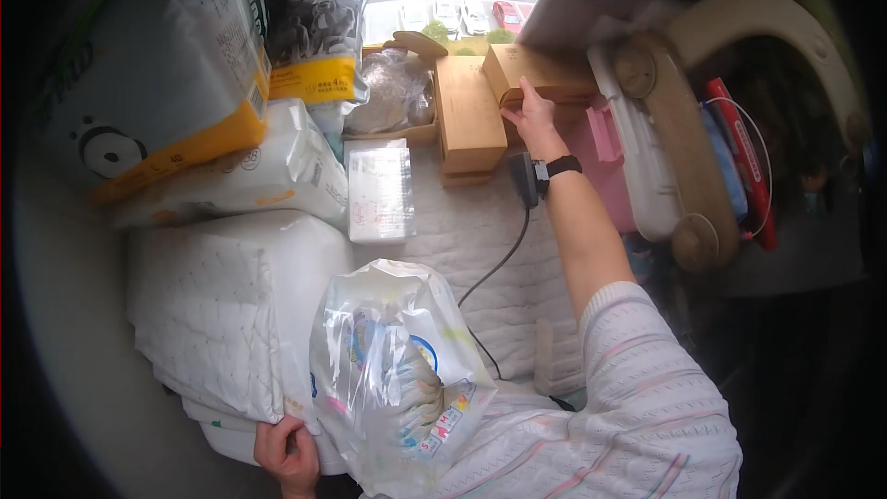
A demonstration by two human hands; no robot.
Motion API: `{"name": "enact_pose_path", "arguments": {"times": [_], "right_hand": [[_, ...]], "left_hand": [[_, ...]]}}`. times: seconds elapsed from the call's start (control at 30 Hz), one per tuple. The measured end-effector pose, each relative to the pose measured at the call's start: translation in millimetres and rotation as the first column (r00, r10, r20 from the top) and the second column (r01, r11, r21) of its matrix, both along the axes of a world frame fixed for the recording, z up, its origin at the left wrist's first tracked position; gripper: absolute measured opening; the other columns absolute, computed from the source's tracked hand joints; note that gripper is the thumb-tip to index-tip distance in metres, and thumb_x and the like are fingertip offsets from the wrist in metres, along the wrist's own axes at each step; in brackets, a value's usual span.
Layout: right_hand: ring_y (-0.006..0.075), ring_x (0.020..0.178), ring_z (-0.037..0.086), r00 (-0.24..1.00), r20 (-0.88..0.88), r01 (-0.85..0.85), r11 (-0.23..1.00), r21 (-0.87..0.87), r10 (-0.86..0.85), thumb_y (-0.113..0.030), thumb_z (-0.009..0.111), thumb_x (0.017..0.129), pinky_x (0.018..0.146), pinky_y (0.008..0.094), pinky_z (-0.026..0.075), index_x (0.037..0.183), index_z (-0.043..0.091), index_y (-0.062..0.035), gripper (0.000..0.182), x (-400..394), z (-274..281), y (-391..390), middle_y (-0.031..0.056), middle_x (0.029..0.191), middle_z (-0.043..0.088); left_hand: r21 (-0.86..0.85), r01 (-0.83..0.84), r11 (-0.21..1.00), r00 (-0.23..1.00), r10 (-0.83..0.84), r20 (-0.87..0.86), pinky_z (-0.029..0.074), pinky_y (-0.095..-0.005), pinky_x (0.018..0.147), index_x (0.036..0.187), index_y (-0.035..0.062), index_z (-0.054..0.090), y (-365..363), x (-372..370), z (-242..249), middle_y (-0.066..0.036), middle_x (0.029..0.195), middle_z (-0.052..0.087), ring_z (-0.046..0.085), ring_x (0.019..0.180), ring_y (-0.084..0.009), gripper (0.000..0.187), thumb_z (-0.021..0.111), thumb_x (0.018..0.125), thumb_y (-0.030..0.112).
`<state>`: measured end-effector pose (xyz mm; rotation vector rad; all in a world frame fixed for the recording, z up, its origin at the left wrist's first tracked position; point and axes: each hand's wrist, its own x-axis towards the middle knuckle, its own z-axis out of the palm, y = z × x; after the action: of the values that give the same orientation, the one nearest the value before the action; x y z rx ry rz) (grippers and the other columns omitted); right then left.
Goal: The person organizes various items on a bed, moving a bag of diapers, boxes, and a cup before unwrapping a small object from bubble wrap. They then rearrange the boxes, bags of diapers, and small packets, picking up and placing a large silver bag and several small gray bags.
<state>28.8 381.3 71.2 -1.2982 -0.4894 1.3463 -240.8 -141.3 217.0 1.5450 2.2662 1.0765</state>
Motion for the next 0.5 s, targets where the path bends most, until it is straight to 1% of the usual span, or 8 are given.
{"name": "enact_pose_path", "arguments": {"times": [0.07,0.17,0.27,0.33,0.37,0.43,0.47,0.5], "right_hand": [[0.0251,0.079,0.055,0.998,0.068,0.008,1.0,-0.028,-0.006,-0.028,0.067,0.076,0.061,0.043,0.052,0.113,0.041,-0.001,0.053,1.2,-3.3,6.8,0.01,0.1,0.053],[0.0307,0.078,0.058,0.981,0.194,0.009,0.999,-0.044,0.0,-0.033,0.062,0.08,0.063,0.0456,0.052,0.116,0.039,0.0015,0.054,2.3,10.4,1.8,0.0129,0.101,0.054],[0.0329,0.08,0.06,0.938,0.331,-0.031,0.977,-0.211,0.101,-0.033,0.058,0.081,0.066,0.047,0.05,0.111,0.044,0.0013,0.047,-3.8,33.1,-23.4,0.0183,0.104,0.054],[0.0325,0.077,0.062,0.503,0.838,-0.242,0.965,-0.099,0.212,-0.03,0.059,0.08,0.065,0.047,0.048,0.105,0.05,-0.0039,0.037,-1.3,24.7,-33.5,0.0178,0.105,0.055],[0.0254,0.091,0.059,0.278,0.936,-0.336,0.935,-0.116,0.216,-0.025,0.061,0.076,0.076,0.0448,0.044,0.1,0.053,-0.0095,0.03,-8.2,38.5,-43.5,0.0114,0.11,0.055],[0.024,0.113,0.046,-0.043,0.999,-0.522,0.853,-0.006,-0.019,-0.029,0.063,0.073,0.09,0.05,0.034,0.106,0.053,-0.0139,0.037,-18.5,37.6,-42.4,0.0065,0.121,0.049],[0.024,0.113,0.046,-0.041,0.999,-0.514,0.858,-0.009,-0.013,-0.029,0.063,0.073,0.09,0.05,0.034,0.106,0.053,-0.0139,0.037,-21.9,34.4,-39.1,0.0065,0.121,0.049],[0.0244,0.119,0.037,-0.174,0.977,-0.566,0.824,0.005,-0.125,-0.029,0.06,0.076,0.094,0.0536,0.028,0.108,0.053,-0.0169,0.035,-25.7,31.9,-32.7,0.0065,0.127,0.044]], "left_hand": [[-0.139,0.039,0.99,0.987,-0.06,-0.146,0.041,-0.0325,0.052,0.084,-0.002,0.06,-0.6,-1.3,8.8,-0.012,0.07,0.054,0.049,0.058,-0.0251,0.011,0.057,0.074,-0.002],[-0.053,0.048,0.997,0.992,-0.054,-0.117,0.034,-0.0306,0.046,0.082,-0.0008,0.061,4.3,0.3,7.2,-0.01,0.064,0.048,0.042,0.052,-0.0207,0.011,0.058,0.073,-0.004],[-0.059,0.054,0.997,0.989,-0.061,-0.131,0.034,-0.0304,0.047,0.083,-0.0006,0.061,5.0,0.0,8.3,-0.01,0.064,0.048,0.043,0.052,-0.0209,0.011,0.057,0.073,-0.004],[-0.067,0.048,0.997,0.99,-0.057,-0.132,0.034,-0.0305,0.047,0.083,-0.0005,0.061,4.9,0.2,8.3,-0.01,0.064,0.048,0.043,0.052,-0.0211,0.011,0.057,0.074,-0.004],[-0.079,0.044,0.996,0.989,-0.055,-0.135,0.034,-0.0305,0.047,0.083,-0.0004,0.061,5.3,0.7,8.4,-0.01,0.065,0.048,0.042,0.052,-0.0213,0.011,0.057,0.074,-0.004],[-0.093,0.055,0.994,0.986,-0.069,-0.15,0.034,-0.0311,0.047,0.083,-0.0004,0.061,6.4,1.4,10.0,-0.011,0.065,0.048,0.043,0.053,-0.0219,0.011,0.057,0.074,-0.004],[-0.095,0.059,0.994,0.983,-0.074,-0.166,0.034,-0.0316,0.047,0.083,-0.0005,0.061,7.6,1.8,11.0,-0.011,0.066,0.049,0.043,0.053,-0.0226,0.011,0.056,0.074,-0.004],[-0.097,0.066,0.993,0.983,-0.081,-0.168,0.034,-0.0316,0.047,0.083,-0.0005,0.061,8.6,2.5,12.1,-0.011,0.066,0.049,0.043,0.053,-0.0226,0.011,0.056,0.074,-0.004]]}}
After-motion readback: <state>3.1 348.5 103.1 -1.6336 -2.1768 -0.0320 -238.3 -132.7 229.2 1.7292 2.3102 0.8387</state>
